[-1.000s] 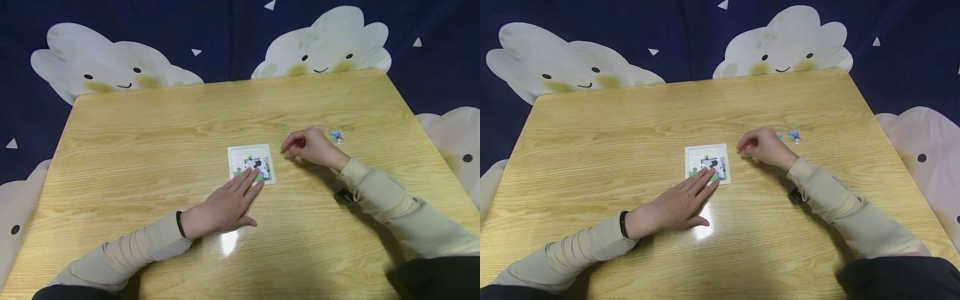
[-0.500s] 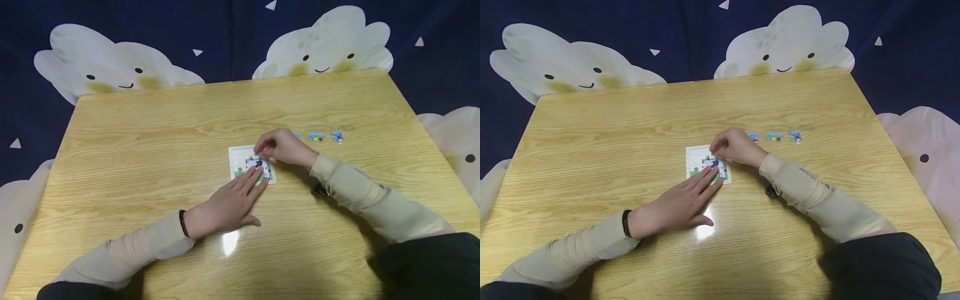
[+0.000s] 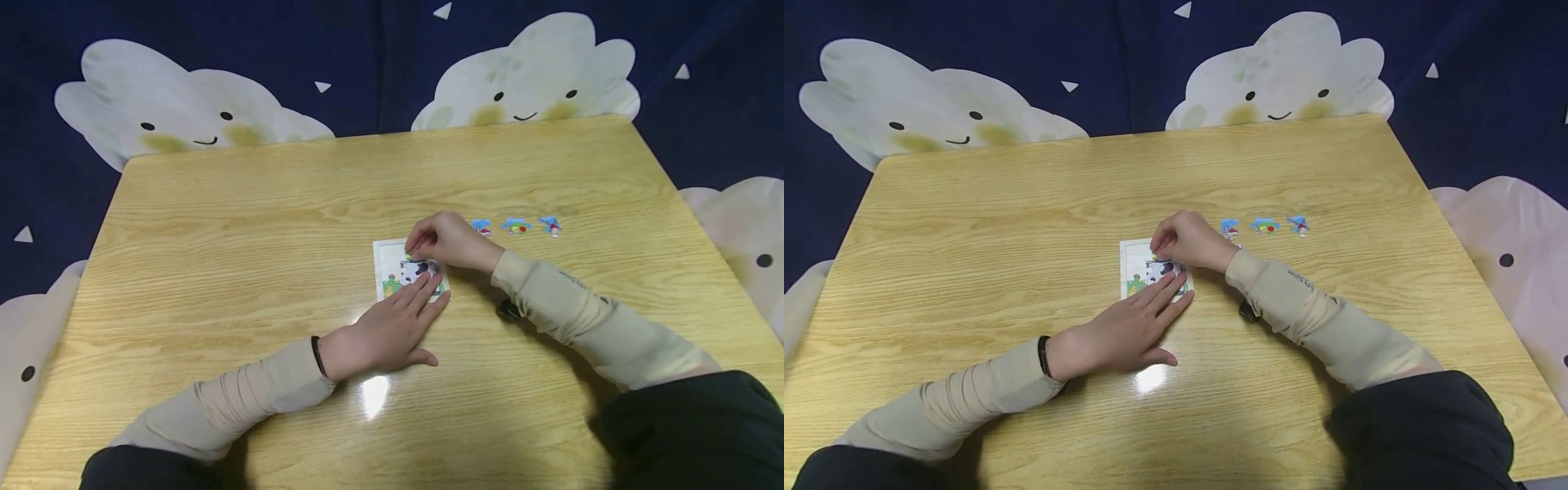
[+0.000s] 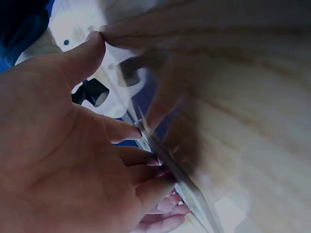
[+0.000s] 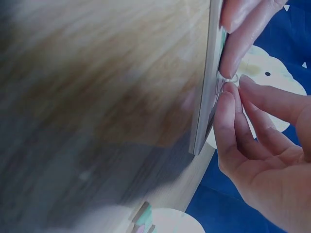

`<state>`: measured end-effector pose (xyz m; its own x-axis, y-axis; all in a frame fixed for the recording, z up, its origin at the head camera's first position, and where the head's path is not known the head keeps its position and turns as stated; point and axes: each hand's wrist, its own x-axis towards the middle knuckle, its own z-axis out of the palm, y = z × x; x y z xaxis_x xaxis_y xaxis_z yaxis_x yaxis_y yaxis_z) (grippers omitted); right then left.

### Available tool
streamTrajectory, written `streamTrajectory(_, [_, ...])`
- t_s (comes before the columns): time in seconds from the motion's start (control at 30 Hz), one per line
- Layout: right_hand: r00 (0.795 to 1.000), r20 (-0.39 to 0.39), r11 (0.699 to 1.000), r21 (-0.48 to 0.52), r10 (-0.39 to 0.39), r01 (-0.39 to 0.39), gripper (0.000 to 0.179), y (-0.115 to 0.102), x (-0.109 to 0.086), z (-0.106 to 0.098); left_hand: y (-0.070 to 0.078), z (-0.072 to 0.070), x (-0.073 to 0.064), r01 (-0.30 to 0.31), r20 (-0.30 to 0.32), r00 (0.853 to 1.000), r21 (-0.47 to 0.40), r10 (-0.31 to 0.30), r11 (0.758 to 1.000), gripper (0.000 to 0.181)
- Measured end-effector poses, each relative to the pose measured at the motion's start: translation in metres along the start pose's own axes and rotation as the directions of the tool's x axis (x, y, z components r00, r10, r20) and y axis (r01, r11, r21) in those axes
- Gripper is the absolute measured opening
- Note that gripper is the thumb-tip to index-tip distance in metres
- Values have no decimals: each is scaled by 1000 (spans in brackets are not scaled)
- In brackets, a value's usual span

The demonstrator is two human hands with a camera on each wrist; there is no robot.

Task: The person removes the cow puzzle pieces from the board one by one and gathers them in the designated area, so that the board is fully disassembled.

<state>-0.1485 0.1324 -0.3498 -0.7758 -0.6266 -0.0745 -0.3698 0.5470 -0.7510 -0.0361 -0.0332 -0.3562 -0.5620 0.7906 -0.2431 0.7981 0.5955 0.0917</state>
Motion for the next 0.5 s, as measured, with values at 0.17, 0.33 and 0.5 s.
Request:
streamTrajectory(0.17, [1000, 6, 1000, 20, 16, -16, 7, 2, 0, 1, -1, 2, 0, -8, -3, 1000, 3, 8, 1000, 93])
streamTrajectory(0.33, [999, 9, 994, 93, 52, -53, 9, 1, 0, 0, -2, 2, -1, -11, -7, 1000, -4, 11, 1000, 93])
streamTrajectory(0.5, [997, 26, 981, 180, 74, -78, 15, -3, -1, -1, -2, 1, -1, -14, -10, 1000, -22, 14, 1000, 93])
